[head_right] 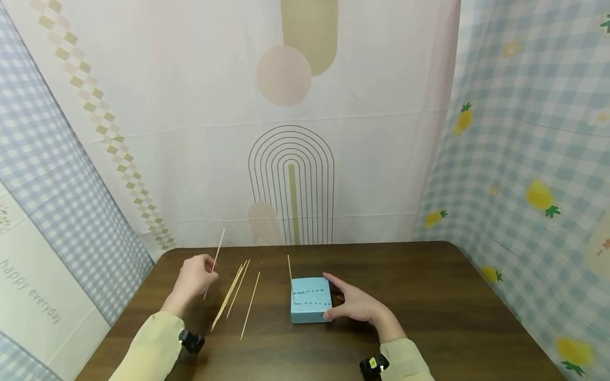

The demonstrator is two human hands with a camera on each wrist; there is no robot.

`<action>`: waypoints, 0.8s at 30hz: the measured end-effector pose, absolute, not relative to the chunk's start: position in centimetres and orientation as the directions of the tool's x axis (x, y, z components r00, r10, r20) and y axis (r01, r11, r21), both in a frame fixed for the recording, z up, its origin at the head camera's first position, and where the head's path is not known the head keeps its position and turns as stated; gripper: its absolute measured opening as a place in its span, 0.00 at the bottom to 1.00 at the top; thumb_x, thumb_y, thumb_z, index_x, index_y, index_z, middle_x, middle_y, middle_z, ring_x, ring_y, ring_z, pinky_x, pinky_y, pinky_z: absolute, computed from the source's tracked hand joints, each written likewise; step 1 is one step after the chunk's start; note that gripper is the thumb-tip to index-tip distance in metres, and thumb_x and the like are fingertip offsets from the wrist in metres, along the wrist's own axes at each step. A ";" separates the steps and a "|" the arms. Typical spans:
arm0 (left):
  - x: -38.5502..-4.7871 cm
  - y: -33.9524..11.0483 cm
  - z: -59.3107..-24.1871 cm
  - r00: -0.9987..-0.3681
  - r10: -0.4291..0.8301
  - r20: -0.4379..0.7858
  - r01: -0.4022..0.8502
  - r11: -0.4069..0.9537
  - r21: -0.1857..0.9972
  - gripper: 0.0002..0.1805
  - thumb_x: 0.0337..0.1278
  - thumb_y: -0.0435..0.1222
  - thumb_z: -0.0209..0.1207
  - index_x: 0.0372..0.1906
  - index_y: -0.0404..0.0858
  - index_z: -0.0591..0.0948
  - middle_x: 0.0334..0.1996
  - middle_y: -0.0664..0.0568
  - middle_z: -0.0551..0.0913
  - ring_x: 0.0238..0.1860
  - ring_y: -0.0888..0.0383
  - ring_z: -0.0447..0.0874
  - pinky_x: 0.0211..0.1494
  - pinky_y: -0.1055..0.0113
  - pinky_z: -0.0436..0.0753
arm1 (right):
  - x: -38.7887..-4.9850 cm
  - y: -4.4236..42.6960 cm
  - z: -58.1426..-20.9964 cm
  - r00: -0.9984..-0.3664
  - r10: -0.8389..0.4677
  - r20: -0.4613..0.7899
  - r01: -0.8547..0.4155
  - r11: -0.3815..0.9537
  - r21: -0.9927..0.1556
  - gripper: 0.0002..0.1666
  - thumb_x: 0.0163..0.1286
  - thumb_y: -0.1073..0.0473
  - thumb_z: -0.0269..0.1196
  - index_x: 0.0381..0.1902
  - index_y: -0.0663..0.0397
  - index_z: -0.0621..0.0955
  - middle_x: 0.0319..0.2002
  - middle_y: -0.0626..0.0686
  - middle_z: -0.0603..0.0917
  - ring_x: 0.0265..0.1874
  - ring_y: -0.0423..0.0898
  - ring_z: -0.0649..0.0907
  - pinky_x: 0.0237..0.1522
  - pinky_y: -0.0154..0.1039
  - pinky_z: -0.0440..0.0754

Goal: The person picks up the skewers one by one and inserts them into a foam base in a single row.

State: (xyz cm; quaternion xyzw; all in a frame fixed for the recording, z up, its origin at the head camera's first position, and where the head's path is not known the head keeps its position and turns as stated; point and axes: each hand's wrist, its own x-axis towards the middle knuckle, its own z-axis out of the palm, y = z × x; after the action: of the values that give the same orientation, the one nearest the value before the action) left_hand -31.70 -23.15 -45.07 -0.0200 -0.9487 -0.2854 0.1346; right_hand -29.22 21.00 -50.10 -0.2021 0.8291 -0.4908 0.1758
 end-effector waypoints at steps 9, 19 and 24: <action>-26.4 -15.3 -40.9 -0.839 -0.018 0.544 0.519 0.278 0.809 0.11 0.62 0.21 0.67 0.46 0.35 0.84 0.36 0.45 0.86 0.36 0.55 0.85 0.39 0.69 0.85 | -29.2 21.1 -50.1 -0.853 -0.516 -0.079 -0.178 0.429 -0.886 0.63 0.64 0.52 0.77 0.87 0.51 0.55 0.83 0.67 0.58 0.79 0.66 0.63 0.76 0.64 0.64; -22.2 -5.0 -40.3 -0.539 0.237 0.808 0.819 -0.077 0.569 0.14 0.68 0.21 0.64 0.54 0.34 0.82 0.39 0.43 0.87 0.38 0.47 0.89 0.39 0.58 0.91 | -29.2 21.0 -50.4 -0.852 -0.516 -0.089 -0.165 0.425 -0.890 0.61 0.65 0.51 0.77 0.87 0.50 0.56 0.83 0.65 0.60 0.79 0.66 0.65 0.76 0.64 0.65; -22.8 -1.0 -42.6 -0.644 0.273 0.715 0.735 -0.040 0.677 0.15 0.70 0.22 0.64 0.54 0.41 0.85 0.45 0.48 0.89 0.45 0.61 0.88 0.43 0.59 0.90 | -29.4 21.2 -50.8 -0.850 -0.522 -0.062 -0.197 0.426 -0.883 0.53 0.66 0.50 0.77 0.82 0.55 0.66 0.79 0.62 0.67 0.75 0.64 0.70 0.74 0.65 0.68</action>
State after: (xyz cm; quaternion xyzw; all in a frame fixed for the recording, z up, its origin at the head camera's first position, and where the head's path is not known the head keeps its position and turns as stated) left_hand -22.85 -0.99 -42.64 -0.3778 -0.6666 -0.6144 0.1881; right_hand -29.40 21.19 -50.82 -0.2173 0.8280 -0.4895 0.1660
